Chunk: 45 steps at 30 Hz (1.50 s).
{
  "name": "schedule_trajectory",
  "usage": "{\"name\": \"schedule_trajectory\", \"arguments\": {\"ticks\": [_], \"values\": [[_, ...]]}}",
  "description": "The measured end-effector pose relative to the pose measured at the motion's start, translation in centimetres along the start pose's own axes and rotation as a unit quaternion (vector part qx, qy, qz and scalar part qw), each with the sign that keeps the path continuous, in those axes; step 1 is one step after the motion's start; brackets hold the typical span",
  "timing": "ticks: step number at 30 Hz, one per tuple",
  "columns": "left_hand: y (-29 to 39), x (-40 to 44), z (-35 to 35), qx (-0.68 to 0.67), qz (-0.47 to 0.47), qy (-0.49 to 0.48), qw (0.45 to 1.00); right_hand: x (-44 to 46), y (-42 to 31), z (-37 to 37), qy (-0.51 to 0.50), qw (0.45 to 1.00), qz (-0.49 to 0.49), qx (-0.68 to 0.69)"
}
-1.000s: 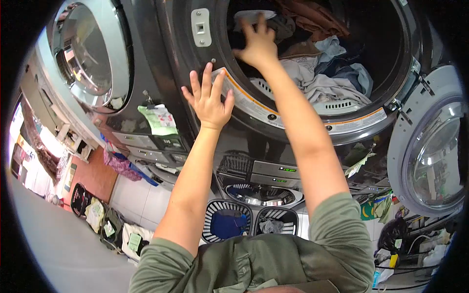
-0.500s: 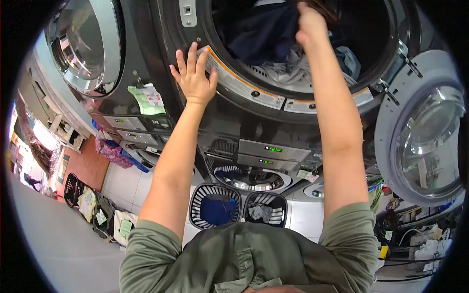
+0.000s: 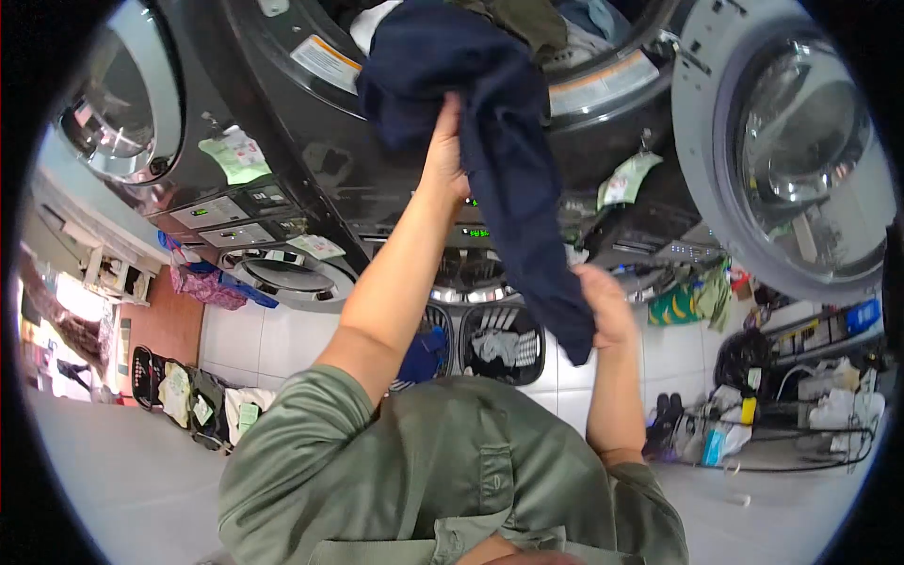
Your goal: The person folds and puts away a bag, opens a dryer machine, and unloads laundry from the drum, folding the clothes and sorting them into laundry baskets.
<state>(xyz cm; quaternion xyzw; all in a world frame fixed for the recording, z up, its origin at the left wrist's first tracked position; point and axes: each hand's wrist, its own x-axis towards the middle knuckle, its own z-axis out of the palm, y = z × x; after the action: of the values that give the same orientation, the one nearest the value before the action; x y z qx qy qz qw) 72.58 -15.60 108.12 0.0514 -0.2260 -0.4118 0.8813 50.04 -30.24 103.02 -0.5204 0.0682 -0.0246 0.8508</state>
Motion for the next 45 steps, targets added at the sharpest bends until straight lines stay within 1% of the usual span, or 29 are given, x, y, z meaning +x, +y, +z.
{"name": "schedule_trajectory", "arguments": {"ticks": [2,3,5,8,10,12,14,15,16,18,19,20,21,22,23,27,28,31,32,33,34,35,36,38,40,42,43,44,45], "values": [[-3.1,-0.5,-0.8,0.197,-0.005,0.17,0.965,0.1,6.5,-4.5,-0.048,0.993,0.092,0.059],[-4.9,-1.1,-1.3,0.291,-0.023,0.182,0.939,-0.6,7.3,-4.5,0.009,0.999,0.046,0.025],[-8.1,-3.0,-2.4,0.512,-0.041,0.114,0.85,-0.9,7.7,-4.1,0.096,0.993,-0.059,0.014],[-11.5,-7.1,-3.1,0.773,-0.034,-0.068,0.63,-0.4,3.7,-5.7,-0.093,0.951,-0.132,0.262],[-12.5,-8.2,-3.6,0.826,-0.036,-0.14,0.545,1.7,4.2,-7.1,-0.026,0.996,-0.029,0.082],[-13.3,-8.6,-5.4,0.83,-0.06,-0.142,0.537,4.3,7.4,-8.6,0.046,0.982,0.065,-0.171],[-14.2,-8.7,-6.7,0.873,-0.118,-0.212,0.424,4.4,8.2,-9.2,0.063,0.979,0.142,-0.133],[-13.8,-9.0,-6.8,0.908,-0.05,-0.25,0.333,4.0,8.2,-9.1,0.09,0.981,0.157,-0.071],[-13.7,-8.6,-7.1,0.907,-0.055,-0.246,0.337,3.9,8.3,-9.0,0.116,0.979,0.165,-0.01],[-13.2,-8.0,-7.8,0.952,-0.159,-0.143,0.218,3.4,9.7,-8.8,0.047,0.976,0.211,0.034],[-12.3,-8.1,-6.0,0.952,-0.164,-0.139,0.22,2.9,10.4,-8.6,-0.021,0.965,0.249,0.075],[-10.6,-8.0,-3.1,0.959,-0.078,-0.161,0.221,2.7,11.7,-8.2,-0.025,0.964,0.253,0.075],[-9.0,-8.1,-1.6,0.959,0.012,-0.182,0.217,2.7,13.4,-7.3,-0.053,0.98,0.158,-0.104],[-7.5,-7.6,-4.6,0.96,0.012,-0.178,0.214,2.6,14.5,-6.2,-0.08,0.955,0.056,-0.279],[-6.2,-7.5,-6.9,0.968,-0.011,-0.151,0.2,2.3,12.6,-4.1,-0.068,0.939,0.17,-0.292],[0.9,-10.8,-10.9,0.984,-0.123,-0.026,0.123,4.3,11.4,-6.9,0.023,0.955,0.115,-0.272],[2.7,-12.0,-11.4,0.982,-0.153,0.002,0.109,3.9,9.3,-6.0,-0.003,0.983,0.091,-0.16],[6.6,-15.2,-14.1,0.946,-0.317,0.032,0.053,5.2,6.3,-2.9,0.075,0.887,0.018,-0.456],[6.7,-15.7,-14.1,0.928,-0.37,-0.004,0.031,5.9,7.2,-2.6,0.075,0.886,0.015,-0.457],[6.5,-16.1,-14.3,0.916,-0.393,-0.033,0.073,7.0,8.0,-2.2,0.042,0.892,-0.001,-0.45],[4.1,-14.4,-8.6,0.801,-0.504,0.161,0.281,8.1,8.4,-1.4,0.007,0.897,-0.015,-0.442],[2.8,-16.0,-9.5,0.774,-0.315,0.184,0.517,8.4,8.1,0.5,-0.025,0.926,0.021,-0.376],[-0.5,-16.1,-8.0,0.719,-0.159,0.166,0.656,8.3,7.7,2.6,-0.058,0.948,0.063,-0.308],[-4.5,-15.7,-6.5,0.813,-0.071,0.125,0.564,8.8,7.4,4.0,-0.143,0.942,0.089,-0.289],[-5.7,-15.9,-10.1,0.794,-0.049,0.249,0.553,8.7,6.0,5.0,-0.248,0.938,0.115,-0.212],[-4.1,-15.9,-9.3,0.849,0.002,0.21,0.486,7.7,4.2,3.6,-0.221,0.931,0.076,-0.281],[-2.7,-16.4,-8.9,0.895,-0.017,0.182,0.408,7.8,5.0,1.7,-0.139,0.879,-0.021,-0.455],[-1.2,-17.1,-8.9,0.933,-0.035,0.153,0.325,7.4,5.1,0.4,-0.048,0.744,-0.119,-0.656],[0.2,-18.1,-9.3,0.954,-0.088,0.164,0.234,6.9,5.1,-0.8,0.07,0.565,-0.087,-0.817]]}}
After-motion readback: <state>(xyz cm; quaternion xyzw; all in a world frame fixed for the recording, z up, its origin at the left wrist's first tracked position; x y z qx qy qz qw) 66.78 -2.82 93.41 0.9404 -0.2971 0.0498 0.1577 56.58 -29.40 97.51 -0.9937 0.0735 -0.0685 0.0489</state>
